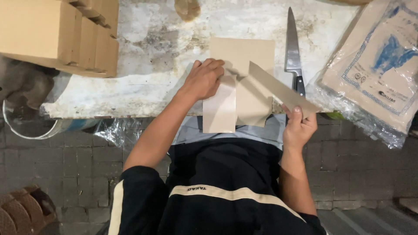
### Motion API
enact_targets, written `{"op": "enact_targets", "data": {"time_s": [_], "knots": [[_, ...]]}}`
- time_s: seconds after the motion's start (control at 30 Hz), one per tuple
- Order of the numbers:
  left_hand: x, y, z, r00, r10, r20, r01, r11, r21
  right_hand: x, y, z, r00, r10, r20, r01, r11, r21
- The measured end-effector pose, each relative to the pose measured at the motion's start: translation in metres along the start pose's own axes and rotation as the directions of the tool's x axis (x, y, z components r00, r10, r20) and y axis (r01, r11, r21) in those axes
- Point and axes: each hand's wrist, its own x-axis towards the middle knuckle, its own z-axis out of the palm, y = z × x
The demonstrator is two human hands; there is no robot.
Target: Cutting paper liners to size and inserting them into small cardboard boxes at a packaging station.
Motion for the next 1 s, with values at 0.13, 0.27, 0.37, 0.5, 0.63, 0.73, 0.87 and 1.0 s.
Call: {"op": "enact_targets", "data": {"time_s": [0.13, 0.27, 0.37, 0.5, 0.63, 0.73, 0.87, 1.0], "knots": [[-0.002, -0.004, 0.012, 1.0, 0.008, -0.028, -0.007, 1.0, 0.002, 0.005, -0.043, 0.031, 0.962, 0.239, -0.134, -0.205, 0.952, 0.225], [0.003, -0.003, 0.012, 0.998, -0.043, -0.047, 0.042, 0.999, -0.015, 0.016, -0.048, 0.045, 0.92, 0.383, -0.079, -0.338, 0.882, 0.329], [0.006, -0.001, 0.011, 0.997, -0.076, -0.028, 0.076, 0.997, 0.0, 0.032, -0.037, 0.052, 0.91, 0.414, -0.021, -0.384, 0.862, 0.331], [0.006, -0.001, 0.022, 0.997, -0.059, -0.058, 0.06, 0.998, 0.013, 0.06, -0.026, 0.064, 0.893, 0.446, 0.054, -0.435, 0.83, 0.35], [-0.004, 0.007, 0.019, 0.981, -0.046, -0.188, 0.049, 0.999, 0.013, 0.095, -0.037, 0.094, 0.881, 0.444, 0.163, -0.472, 0.807, 0.356], [-0.009, 0.013, 0.029, 0.964, -0.028, -0.263, 0.041, 0.998, 0.043, 0.128, -0.038, 0.13, 0.851, 0.41, 0.328, -0.5, 0.825, 0.264], [-0.026, 0.023, 0.008, 0.908, 0.061, -0.414, -0.03, 0.996, 0.081, 0.163, -0.061, 0.198, 0.727, 0.423, 0.541, -0.584, 0.795, 0.164], [-0.063, 0.014, -0.042, 0.88, 0.028, -0.474, -0.072, 0.995, -0.074, 0.188, -0.05, 0.247, 0.691, 0.472, 0.548, -0.593, 0.803, 0.056]]}}
